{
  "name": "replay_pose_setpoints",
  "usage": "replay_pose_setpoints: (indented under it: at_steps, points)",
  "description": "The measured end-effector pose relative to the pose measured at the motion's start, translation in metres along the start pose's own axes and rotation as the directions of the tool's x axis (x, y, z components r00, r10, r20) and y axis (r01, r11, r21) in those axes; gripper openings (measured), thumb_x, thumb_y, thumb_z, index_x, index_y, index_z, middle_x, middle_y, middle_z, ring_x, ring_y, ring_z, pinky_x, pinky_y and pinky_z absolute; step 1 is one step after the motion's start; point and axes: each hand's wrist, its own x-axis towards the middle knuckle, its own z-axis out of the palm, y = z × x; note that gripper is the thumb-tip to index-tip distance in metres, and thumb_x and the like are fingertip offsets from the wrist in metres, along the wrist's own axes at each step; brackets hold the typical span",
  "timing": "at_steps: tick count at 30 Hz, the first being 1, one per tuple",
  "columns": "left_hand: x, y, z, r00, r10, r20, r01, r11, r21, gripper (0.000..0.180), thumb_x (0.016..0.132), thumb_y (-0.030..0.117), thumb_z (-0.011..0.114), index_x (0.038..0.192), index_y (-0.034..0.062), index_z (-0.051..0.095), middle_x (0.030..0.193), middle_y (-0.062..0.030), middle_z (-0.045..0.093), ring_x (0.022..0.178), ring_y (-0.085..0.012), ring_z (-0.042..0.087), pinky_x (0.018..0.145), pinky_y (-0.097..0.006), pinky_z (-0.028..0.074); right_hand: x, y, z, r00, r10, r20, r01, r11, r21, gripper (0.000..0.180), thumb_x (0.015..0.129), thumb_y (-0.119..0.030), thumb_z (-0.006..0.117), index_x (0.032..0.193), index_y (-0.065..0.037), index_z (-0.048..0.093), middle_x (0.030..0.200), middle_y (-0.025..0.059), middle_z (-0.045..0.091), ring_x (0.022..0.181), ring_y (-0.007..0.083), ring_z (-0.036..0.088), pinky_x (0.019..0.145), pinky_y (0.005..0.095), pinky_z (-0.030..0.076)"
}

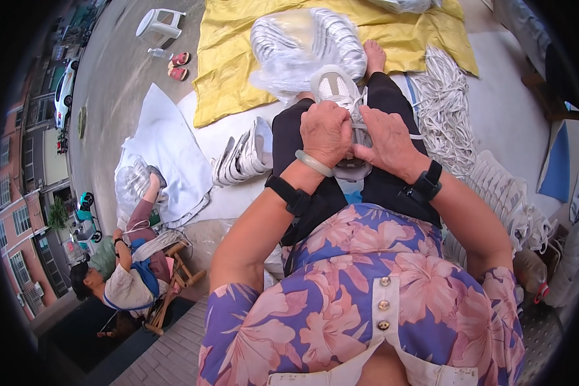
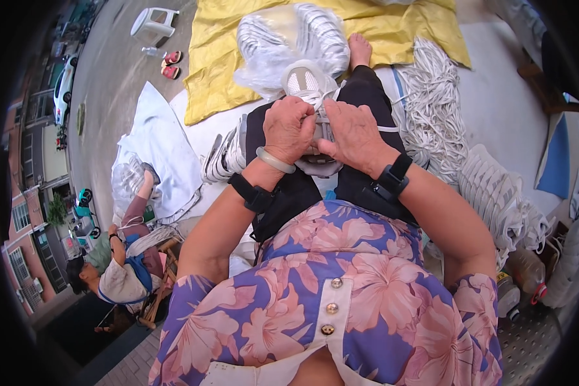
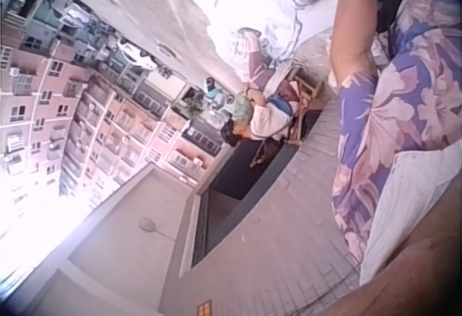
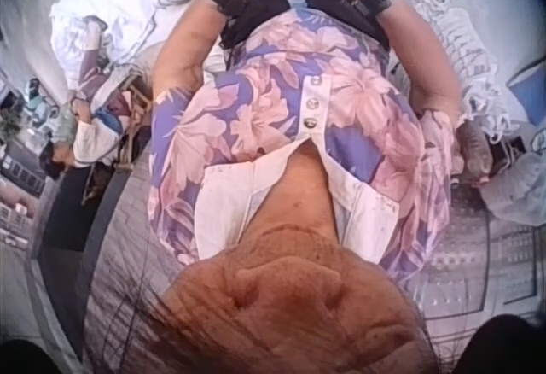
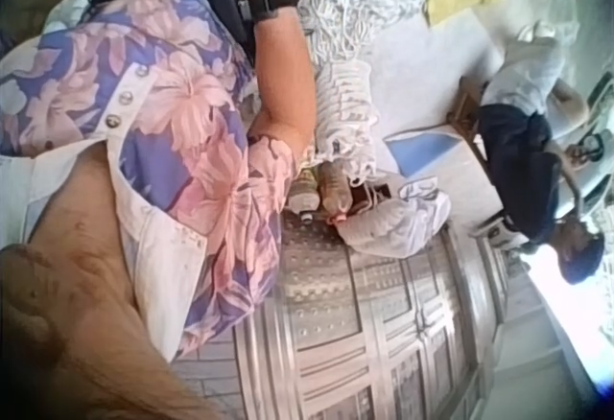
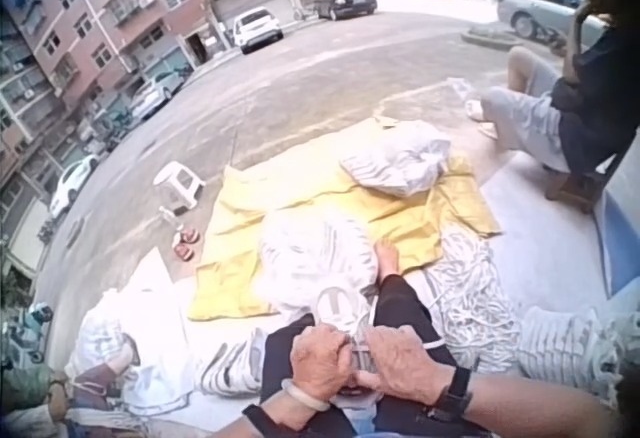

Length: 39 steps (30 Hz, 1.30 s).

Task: The recorder inserts shoelaces into white sneakers repeatedly as part of a manual manufacturing or assembly task.

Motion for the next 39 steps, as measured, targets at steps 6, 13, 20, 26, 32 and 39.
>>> replay_pose_setpoints:
  at_steps: [6,13,20,26,32,39]
  points:
    - [0.001,0.003,0.003,0.999,0.025,-0.043,-0.019,0.99,0.141,0.006,0.067,0.014,0.061,0.071,0.0105,0.064,0.084,-0.0039,0.058,0.08,-0.0258,0.053,0.069,-0.036,0.037,0.0,0.006,-0.001,0.969,0.246,-0.019,-0.233,0.939,0.252,0.023,0.076,-0.022,0.061,0.087,-0.004,0.051,0.071,0.0149,0.057,0.07,0.0347,0.057,0.06,0.0418,0.042]
    - [-0.005,-0.021,-0.011,0.977,-0.171,-0.125,0.169,0.985,-0.024,0.001,0.071,0.009,0.062,0.072,0.0088,0.061,0.084,-0.0049,0.059,0.081,-0.0259,0.053,0.07,-0.037,0.039,-0.014,0.015,-0.022,0.967,0.251,0.053,-0.255,0.92,0.299,0.016,0.078,-0.021,0.06,0.078,-0.005,0.054,0.068,0.0138,0.057,0.068,0.0335,0.057,0.06,0.0403,0.044]
    - [-0.001,0.005,0.004,0.997,-0.035,-0.062,0.039,0.998,0.058,0.006,0.07,0.014,0.062,0.074,0.0097,0.064,0.087,-0.0039,0.06,0.084,-0.0258,0.053,0.072,-0.038,0.038,0.004,-0.01,-0.01,0.988,0.142,0.068,-0.147,0.987,0.069,0.043,0.066,-0.029,0.066,0.092,-0.002,0.046,0.084,0.0155,0.054,0.077,0.0323,0.057,0.064,0.041,0.047]
    - [-0.002,0.001,0.015,0.998,-0.047,0.031,0.04,0.981,0.191,0.009,0.067,0.016,0.061,0.068,0.0086,0.065,0.097,-0.0061,0.057,0.092,-0.0257,0.049,0.072,-0.04,0.033,0.001,-0.004,0.015,0.992,0.125,0.03,-0.128,0.986,0.104,0.024,0.072,-0.018,0.055,0.087,-0.002,0.047,0.079,0.0176,0.054,0.074,0.0347,0.057,0.063,0.0436,0.046]
    - [-0.003,0.004,0.011,0.997,-0.04,0.07,0.028,0.986,0.166,0.01,0.065,0.014,0.06,0.068,0.0062,0.065,0.1,-0.0065,0.056,0.094,-0.0262,0.048,0.073,-0.041,0.033,0.008,0.011,0.019,0.98,0.165,0.114,-0.194,0.927,0.321,0.015,0.07,-0.011,0.05,0.079,0.001,0.051,0.074,0.0228,0.057,0.073,0.0401,0.055,0.067,0.0468,0.044]
    - [0.001,0.013,0.015,0.996,0.006,0.094,-0.029,0.971,0.238,0.007,0.062,0.012,0.064,0.068,0.0089,0.064,0.105,-0.0056,0.056,0.094,-0.0264,0.05,0.075,-0.04,0.033,0.008,0.025,0.018,0.971,0.158,0.182,-0.231,0.821,0.521,0.019,0.07,-0.01,0.049,0.085,0.001,0.054,0.074,0.0222,0.057,0.076,0.0416,0.055,0.066,0.0453,0.044]
